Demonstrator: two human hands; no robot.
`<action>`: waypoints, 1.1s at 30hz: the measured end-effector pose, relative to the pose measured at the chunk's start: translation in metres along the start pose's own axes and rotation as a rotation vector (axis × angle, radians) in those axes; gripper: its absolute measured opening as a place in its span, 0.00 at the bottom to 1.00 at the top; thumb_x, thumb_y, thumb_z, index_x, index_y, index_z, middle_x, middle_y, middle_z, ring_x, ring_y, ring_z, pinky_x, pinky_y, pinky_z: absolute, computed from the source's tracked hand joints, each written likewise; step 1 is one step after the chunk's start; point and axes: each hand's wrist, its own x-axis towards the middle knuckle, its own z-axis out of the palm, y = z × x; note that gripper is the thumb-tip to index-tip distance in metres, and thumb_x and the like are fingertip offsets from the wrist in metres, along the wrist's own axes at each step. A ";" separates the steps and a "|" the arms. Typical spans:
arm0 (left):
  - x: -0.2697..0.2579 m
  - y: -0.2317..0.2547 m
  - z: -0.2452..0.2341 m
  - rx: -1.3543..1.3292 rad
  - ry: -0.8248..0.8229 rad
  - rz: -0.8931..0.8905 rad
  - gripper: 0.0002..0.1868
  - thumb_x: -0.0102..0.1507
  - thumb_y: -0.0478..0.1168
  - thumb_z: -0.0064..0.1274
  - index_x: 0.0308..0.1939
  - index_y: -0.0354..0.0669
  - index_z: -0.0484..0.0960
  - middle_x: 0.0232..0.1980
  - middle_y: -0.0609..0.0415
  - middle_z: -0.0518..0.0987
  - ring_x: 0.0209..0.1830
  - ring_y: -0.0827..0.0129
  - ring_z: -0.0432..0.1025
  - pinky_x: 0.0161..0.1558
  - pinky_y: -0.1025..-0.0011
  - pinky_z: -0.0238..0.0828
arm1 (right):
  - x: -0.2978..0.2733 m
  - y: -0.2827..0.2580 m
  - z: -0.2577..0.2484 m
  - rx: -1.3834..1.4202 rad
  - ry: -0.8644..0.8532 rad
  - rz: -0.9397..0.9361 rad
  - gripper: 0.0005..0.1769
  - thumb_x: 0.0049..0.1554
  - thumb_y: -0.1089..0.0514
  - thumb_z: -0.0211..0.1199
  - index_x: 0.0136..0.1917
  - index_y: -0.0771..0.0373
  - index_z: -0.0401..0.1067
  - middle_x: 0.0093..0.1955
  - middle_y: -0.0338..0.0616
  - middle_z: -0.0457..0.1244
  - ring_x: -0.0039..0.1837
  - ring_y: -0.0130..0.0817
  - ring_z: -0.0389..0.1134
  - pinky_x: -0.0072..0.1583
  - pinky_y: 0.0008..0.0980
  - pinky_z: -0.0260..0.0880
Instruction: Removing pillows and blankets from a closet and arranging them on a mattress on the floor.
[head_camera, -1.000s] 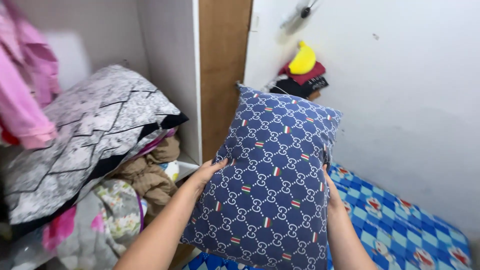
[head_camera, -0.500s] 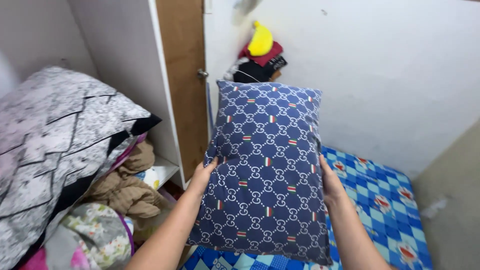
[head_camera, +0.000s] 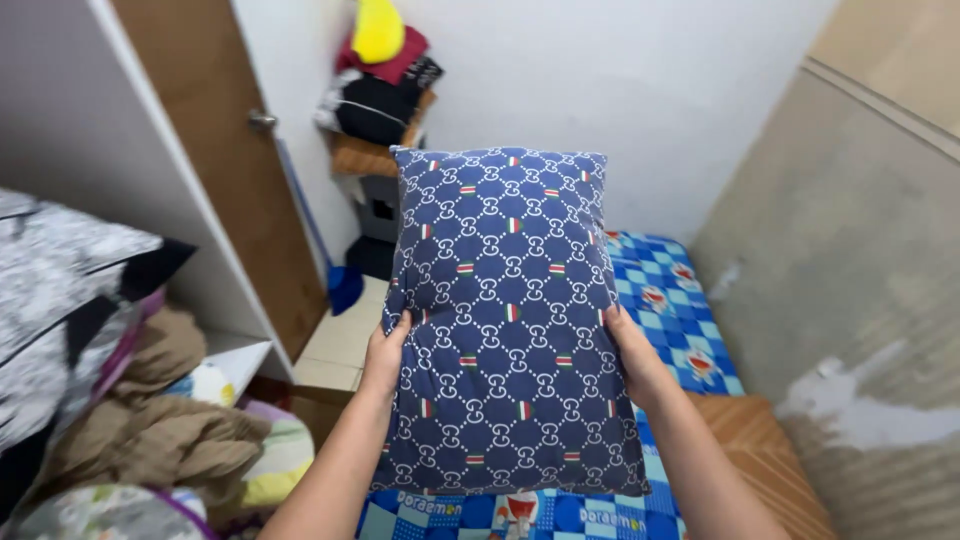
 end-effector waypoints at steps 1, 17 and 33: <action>-0.002 -0.003 0.007 0.001 -0.020 -0.011 0.24 0.69 0.47 0.50 0.62 0.32 0.78 0.49 0.49 0.83 0.41 0.70 0.78 0.43 0.74 0.75 | -0.010 -0.004 0.000 0.004 0.022 -0.004 0.40 0.62 0.33 0.52 0.77 0.59 0.58 0.62 0.45 0.67 0.56 0.32 0.69 0.54 0.37 0.74; -0.027 -0.066 0.124 0.070 -0.190 -0.146 0.22 0.67 0.49 0.54 0.55 0.34 0.82 0.41 0.54 0.84 0.33 0.75 0.76 0.35 0.77 0.73 | -0.112 -0.008 -0.086 -0.013 0.429 -0.047 0.40 0.56 0.40 0.61 0.77 0.54 0.58 0.61 0.43 0.67 0.55 0.29 0.70 0.52 0.32 0.74; -0.116 -0.153 0.297 0.108 -0.200 -0.297 0.22 0.66 0.51 0.54 0.53 0.35 0.83 0.40 0.52 0.85 0.31 0.74 0.78 0.32 0.77 0.73 | -0.193 -0.011 -0.292 0.115 0.430 -0.062 0.37 0.58 0.43 0.62 0.74 0.61 0.60 0.56 0.46 0.68 0.49 0.28 0.71 0.47 0.31 0.76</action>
